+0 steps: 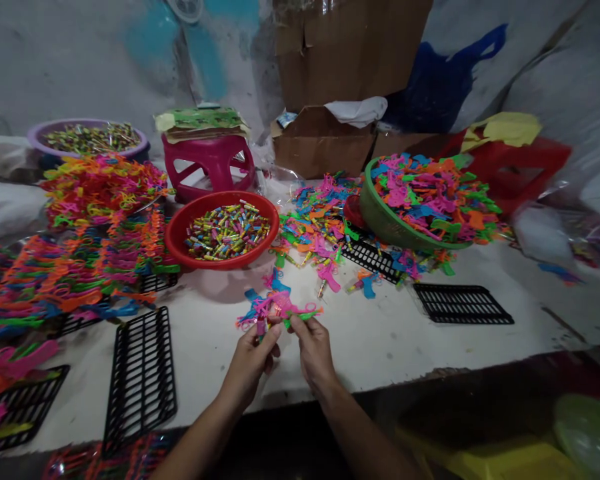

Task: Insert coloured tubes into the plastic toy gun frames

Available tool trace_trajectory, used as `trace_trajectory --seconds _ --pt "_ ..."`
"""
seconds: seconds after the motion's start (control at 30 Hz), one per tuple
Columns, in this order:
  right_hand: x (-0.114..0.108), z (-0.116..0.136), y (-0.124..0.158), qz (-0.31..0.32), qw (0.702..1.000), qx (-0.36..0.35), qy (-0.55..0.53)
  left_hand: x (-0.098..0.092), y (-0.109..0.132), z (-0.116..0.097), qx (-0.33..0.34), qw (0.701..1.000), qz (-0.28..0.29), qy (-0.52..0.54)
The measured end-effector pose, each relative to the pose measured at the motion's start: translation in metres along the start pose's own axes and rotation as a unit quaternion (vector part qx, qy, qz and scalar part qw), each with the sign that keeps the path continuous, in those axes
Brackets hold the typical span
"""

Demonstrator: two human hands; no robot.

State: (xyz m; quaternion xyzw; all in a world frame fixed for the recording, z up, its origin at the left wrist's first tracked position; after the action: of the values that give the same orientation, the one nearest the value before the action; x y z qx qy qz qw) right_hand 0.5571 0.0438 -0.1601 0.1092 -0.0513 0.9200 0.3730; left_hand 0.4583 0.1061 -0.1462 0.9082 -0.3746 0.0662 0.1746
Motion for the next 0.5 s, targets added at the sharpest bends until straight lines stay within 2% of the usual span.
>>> trace_trajectory --seconds 0.1,0.33,0.5 --pt "-0.004 0.006 -0.006 -0.009 1.000 -0.017 0.017 -0.004 0.002 -0.004 0.006 0.999 -0.005 -0.053" --pt "0.002 0.022 0.001 0.015 0.997 0.001 0.071 -0.007 0.001 -0.003 0.052 0.998 0.008 -0.038" --pt "0.006 0.022 0.004 0.018 0.995 -0.007 0.101 -0.015 -0.004 0.005 0.083 0.993 -0.034 -0.070"
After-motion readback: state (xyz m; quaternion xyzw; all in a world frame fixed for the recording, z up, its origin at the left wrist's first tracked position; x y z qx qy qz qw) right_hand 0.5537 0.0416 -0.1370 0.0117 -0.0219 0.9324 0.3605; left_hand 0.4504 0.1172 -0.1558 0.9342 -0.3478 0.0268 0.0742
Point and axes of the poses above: each hand's wrist, its own y-axis away from the middle knuckle, its own x-axis out of the palm, z = x × y, the point moved 2 cm from there along -y, towards the middle knuckle, and after that the axes turned 4 degrees about z, right-handed, at the moved point
